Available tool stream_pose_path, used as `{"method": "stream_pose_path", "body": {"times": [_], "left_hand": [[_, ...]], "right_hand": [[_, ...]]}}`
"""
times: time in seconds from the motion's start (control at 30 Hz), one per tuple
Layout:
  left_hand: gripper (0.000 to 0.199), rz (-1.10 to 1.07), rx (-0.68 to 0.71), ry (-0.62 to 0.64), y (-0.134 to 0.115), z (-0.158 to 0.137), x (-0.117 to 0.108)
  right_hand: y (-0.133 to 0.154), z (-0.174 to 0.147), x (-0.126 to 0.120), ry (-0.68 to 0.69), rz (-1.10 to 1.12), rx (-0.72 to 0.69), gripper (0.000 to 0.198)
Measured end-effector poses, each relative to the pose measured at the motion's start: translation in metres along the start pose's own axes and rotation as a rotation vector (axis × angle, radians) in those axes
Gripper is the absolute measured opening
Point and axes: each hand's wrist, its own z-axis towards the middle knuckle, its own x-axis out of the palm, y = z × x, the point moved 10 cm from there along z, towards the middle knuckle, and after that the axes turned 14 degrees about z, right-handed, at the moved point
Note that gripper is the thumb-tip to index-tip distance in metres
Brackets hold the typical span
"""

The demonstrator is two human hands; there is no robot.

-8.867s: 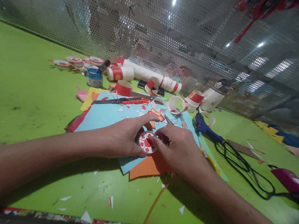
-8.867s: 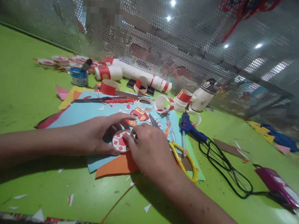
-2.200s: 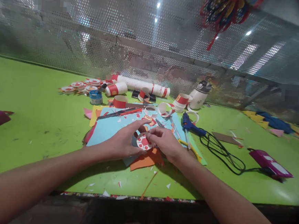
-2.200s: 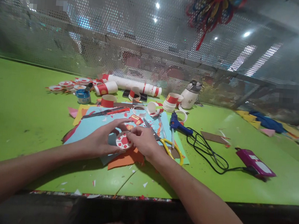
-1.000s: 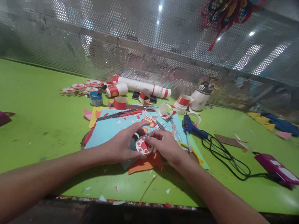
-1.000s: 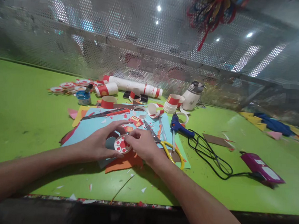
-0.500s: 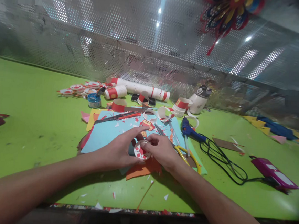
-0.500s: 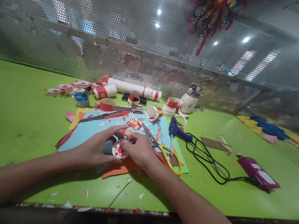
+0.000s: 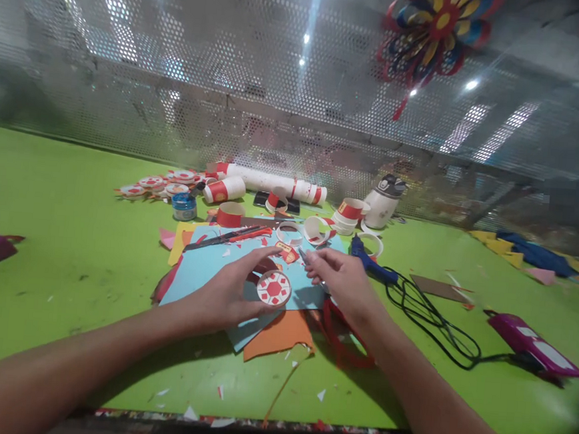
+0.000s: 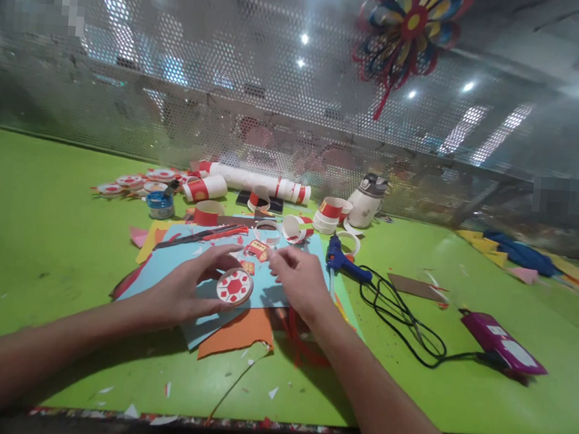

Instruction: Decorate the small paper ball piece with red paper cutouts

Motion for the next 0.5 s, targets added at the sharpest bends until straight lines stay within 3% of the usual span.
{"method": "stream_pose_path", "body": {"times": [0.1,0.2,0.3,0.43,0.5], "left_hand": [[0.075,0.000,-0.039,-0.010,0.005,0.001,-0.001],[0.072,-0.029,-0.059,0.000,0.009,0.001,0.001],[0.067,-0.030,-0.066,-0.007,0.009,0.001,0.002],[0.061,-0.012,-0.060,-0.004,0.006,0.000,0.002],[0.058,-0.004,-0.046,-0.005,0.004,0.000,0.001]], "right_hand": [[0.011,0.005,-0.024,-0.101,0.034,-0.076,0.031],[0.016,0.003,-0.028,-0.113,0.046,-0.119,0.036],[0.016,-0.002,-0.016,-0.071,0.002,-0.151,0.042],[0.007,-0.007,0.012,0.044,-0.083,-0.181,0.016],[0.003,-0.009,0.025,0.119,-0.151,-0.201,0.020]]}}
